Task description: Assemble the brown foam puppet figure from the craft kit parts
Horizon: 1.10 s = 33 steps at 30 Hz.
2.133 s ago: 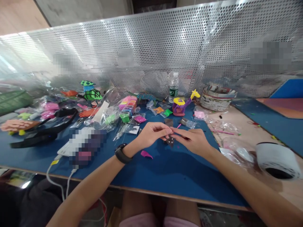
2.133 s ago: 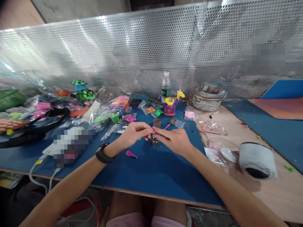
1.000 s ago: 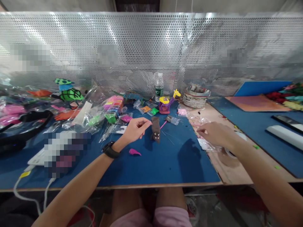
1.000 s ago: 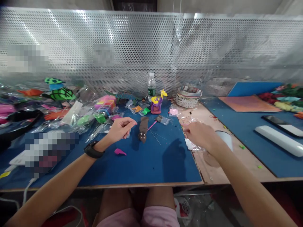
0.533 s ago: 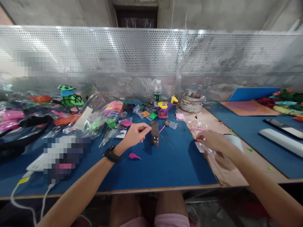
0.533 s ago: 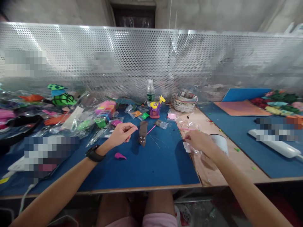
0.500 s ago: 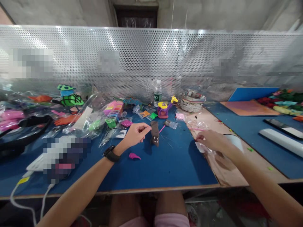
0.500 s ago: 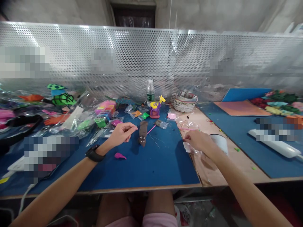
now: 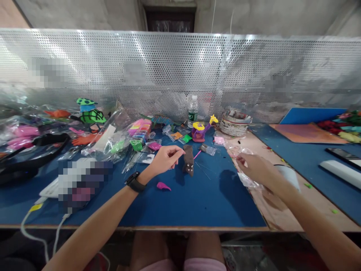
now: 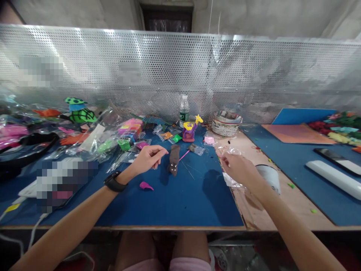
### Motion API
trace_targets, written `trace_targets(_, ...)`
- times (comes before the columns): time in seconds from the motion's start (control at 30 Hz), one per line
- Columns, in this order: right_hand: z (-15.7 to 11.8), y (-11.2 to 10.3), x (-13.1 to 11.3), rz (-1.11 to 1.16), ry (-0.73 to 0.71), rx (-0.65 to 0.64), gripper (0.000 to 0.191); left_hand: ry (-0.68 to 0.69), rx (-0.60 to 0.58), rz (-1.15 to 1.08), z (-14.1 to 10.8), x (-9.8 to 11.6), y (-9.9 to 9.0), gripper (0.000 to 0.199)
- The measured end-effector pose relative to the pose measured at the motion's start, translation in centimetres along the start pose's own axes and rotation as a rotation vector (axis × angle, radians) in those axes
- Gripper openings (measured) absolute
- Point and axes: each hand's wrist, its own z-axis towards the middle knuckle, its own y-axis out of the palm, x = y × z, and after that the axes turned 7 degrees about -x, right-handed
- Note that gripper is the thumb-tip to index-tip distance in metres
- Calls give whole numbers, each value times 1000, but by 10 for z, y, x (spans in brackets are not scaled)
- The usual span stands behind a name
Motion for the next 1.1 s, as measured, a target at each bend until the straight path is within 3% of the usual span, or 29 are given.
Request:
trace_targets(0.23, 16, -22, -102, 125, -472, 407, 19, -2, -100, -131, -4, 9, 13, 46)
trace_targets(0.33, 26, -20, -127, 86, -603, 532, 19, 2, -78, -193, -5, 8, 18, 49)
trace_targets(0.47, 37, -10, -131, 96, -682, 662, 17, 2, -65, -258, -6, 8, 24, 49)
trace_targets(0.57, 39, -2, -129, 211, -697, 650, 16, -36, -32, -333, -5, 10, 28, 49)
trace_targets(0.7, 34, 1, -132, 556, -696, 460, 20, -82, -6, -388, -3, 11, 31, 49)
trace_targets(0.83, 32, 0, -127, 868, -584, 283, 23, -69, -7, -365, -2, 7, 29, 44)
trace_targets(1.0, 38, 10, -117, 930, -451, 403, 22, -60, -1, -397, -1, 4, 28, 41)
trace_targets(1.1, 38, 18, -120, 856, -480, 451, 20, -72, 27, -426, 0, 4, 28, 46)
